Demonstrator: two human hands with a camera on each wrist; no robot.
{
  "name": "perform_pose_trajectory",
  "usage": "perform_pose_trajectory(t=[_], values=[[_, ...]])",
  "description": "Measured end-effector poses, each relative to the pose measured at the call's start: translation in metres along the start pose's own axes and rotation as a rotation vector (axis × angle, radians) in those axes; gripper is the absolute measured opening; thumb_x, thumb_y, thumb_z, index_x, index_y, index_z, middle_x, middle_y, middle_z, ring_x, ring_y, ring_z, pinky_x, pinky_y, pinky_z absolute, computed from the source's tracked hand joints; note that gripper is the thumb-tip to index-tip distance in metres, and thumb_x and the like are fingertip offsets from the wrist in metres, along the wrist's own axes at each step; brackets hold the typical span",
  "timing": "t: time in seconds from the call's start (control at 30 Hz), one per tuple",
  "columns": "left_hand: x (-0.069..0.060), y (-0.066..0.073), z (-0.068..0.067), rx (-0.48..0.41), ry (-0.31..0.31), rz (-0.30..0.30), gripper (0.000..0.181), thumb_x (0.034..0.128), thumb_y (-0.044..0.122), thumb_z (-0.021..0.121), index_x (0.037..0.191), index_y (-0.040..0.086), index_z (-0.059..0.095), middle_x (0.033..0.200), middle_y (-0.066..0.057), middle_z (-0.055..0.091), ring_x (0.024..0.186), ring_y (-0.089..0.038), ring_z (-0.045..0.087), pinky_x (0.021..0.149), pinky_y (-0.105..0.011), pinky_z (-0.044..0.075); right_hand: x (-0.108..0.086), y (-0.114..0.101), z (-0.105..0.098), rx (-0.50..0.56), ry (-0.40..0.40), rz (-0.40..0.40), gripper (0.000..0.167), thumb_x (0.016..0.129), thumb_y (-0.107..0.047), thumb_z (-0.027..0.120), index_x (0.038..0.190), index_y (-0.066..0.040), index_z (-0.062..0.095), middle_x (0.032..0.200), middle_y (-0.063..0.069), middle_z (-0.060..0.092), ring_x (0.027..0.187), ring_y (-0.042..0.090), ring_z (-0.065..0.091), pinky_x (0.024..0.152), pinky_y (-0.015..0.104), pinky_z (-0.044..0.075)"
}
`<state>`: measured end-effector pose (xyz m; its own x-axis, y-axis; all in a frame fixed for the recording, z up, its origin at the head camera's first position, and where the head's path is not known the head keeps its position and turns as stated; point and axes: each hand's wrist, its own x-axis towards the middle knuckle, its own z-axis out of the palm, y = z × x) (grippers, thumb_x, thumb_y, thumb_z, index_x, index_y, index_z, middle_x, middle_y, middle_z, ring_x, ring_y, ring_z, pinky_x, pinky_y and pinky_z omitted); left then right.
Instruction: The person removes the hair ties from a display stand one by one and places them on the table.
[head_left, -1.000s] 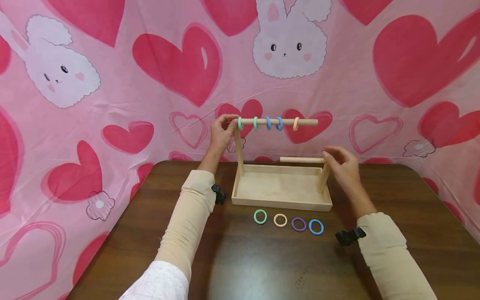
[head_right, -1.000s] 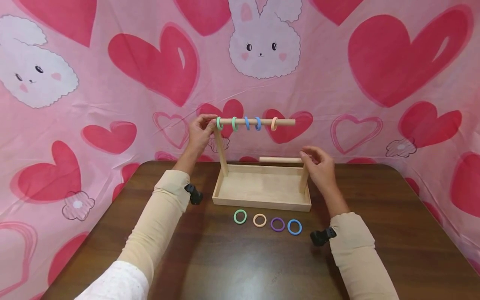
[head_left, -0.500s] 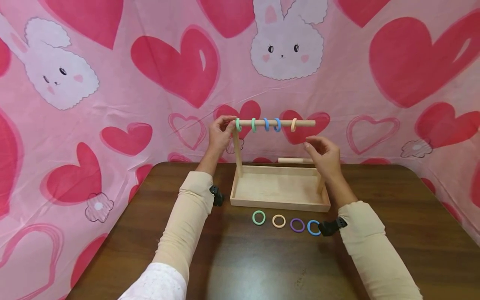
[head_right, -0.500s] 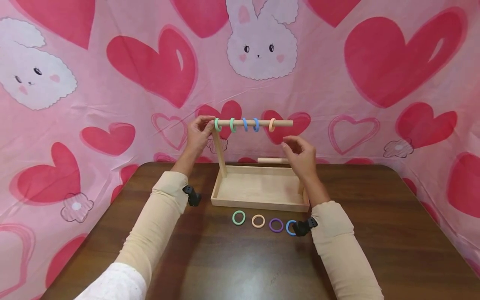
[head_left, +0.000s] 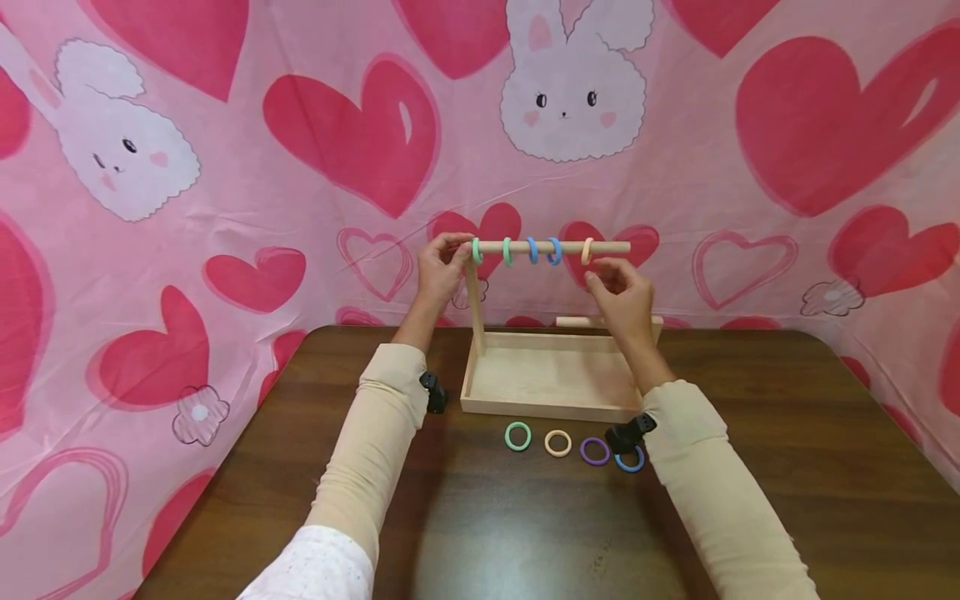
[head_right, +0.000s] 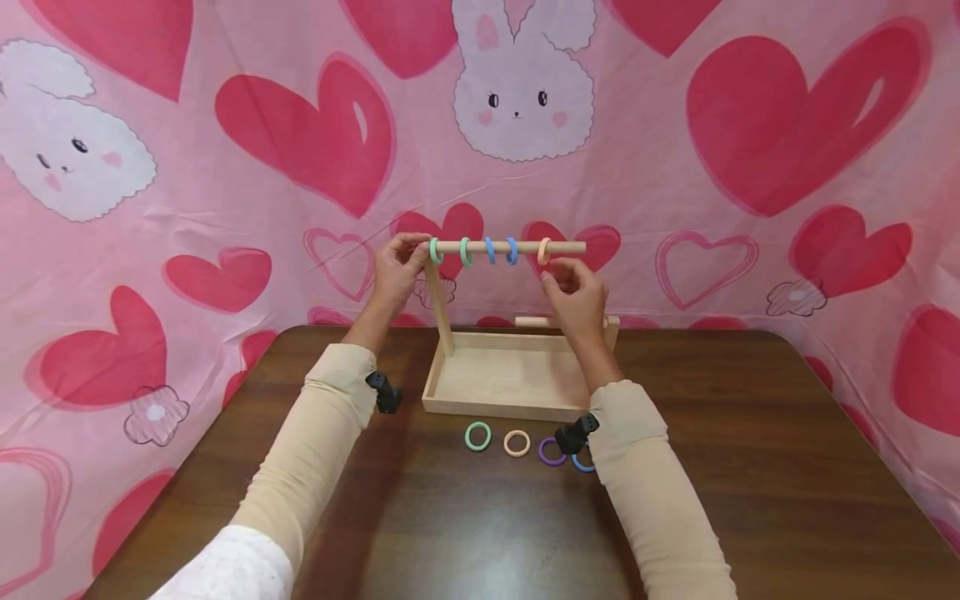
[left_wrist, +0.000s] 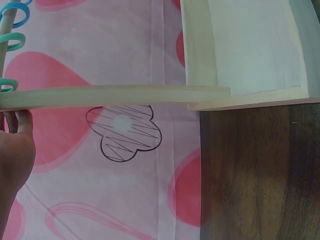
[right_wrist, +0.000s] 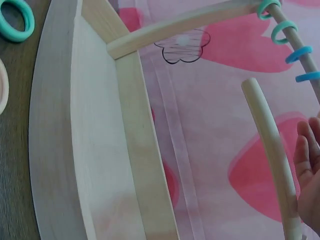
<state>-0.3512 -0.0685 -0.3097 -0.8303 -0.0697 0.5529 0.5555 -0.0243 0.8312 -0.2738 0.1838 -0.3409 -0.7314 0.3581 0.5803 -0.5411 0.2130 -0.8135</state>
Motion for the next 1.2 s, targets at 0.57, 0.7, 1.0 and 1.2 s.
perform_pose_trajectory(t=[0.57, 0.7, 1.0, 1.2], values=[[-0.003, 0.001, 0.001, 0.024, 0.010, -0.029, 0.020, 0.0948, -0.004, 0.064, 0.111, -0.015, 0.067, 0.101, -0.018, 0.073, 0.080, 0.004, 0.064, 0.078, -0.013, 0.054, 0.006, 0.007, 0.030, -0.180, 0.223, -0.073, 0.021, 0.084, -0.011, 0.082, 0.095, 0.005, 0.074, 0.084, 0.025, 0.074, 0.063, -0.018, 0.052, 0.063, 0.006, 0.043], [-0.003, 0.001, 0.003, 0.036, 0.002, -0.018, 0.020, 0.0950, -0.004, 0.064, 0.111, -0.015, 0.067, 0.108, -0.029, 0.069, 0.081, 0.004, 0.063, 0.079, -0.012, 0.054, 0.007, 0.007, 0.031, -0.183, 0.245, -0.035, 0.020, 0.085, -0.012, 0.081, 0.093, 0.005, 0.075, 0.077, 0.018, 0.074, 0.061, -0.018, 0.051, 0.062, 0.008, 0.042], [-0.002, 0.004, 0.004, 0.037, -0.001, -0.013, 0.020, 0.0955, -0.003, 0.064, 0.112, -0.014, 0.067, 0.110, -0.031, 0.068, 0.082, 0.003, 0.062, 0.080, -0.013, 0.053, 0.011, 0.007, 0.029, -0.097, 0.226, -0.008, 0.017, 0.087, -0.008, 0.077, 0.090, 0.008, 0.075, 0.057, -0.034, 0.056, 0.054, -0.015, 0.056, 0.055, 0.009, 0.043], [-0.002, 0.002, 0.001, 0.035, 0.005, -0.015, 0.019, 0.0955, -0.004, 0.064, 0.111, -0.015, 0.067, 0.109, -0.029, 0.069, 0.083, 0.003, 0.063, 0.079, -0.013, 0.053, 0.011, 0.009, 0.028, -0.054, 0.206, -0.020, 0.019, 0.088, -0.010, 0.076, 0.091, 0.009, 0.076, 0.059, -0.032, 0.060, 0.054, -0.014, 0.058, 0.055, 0.009, 0.045]])
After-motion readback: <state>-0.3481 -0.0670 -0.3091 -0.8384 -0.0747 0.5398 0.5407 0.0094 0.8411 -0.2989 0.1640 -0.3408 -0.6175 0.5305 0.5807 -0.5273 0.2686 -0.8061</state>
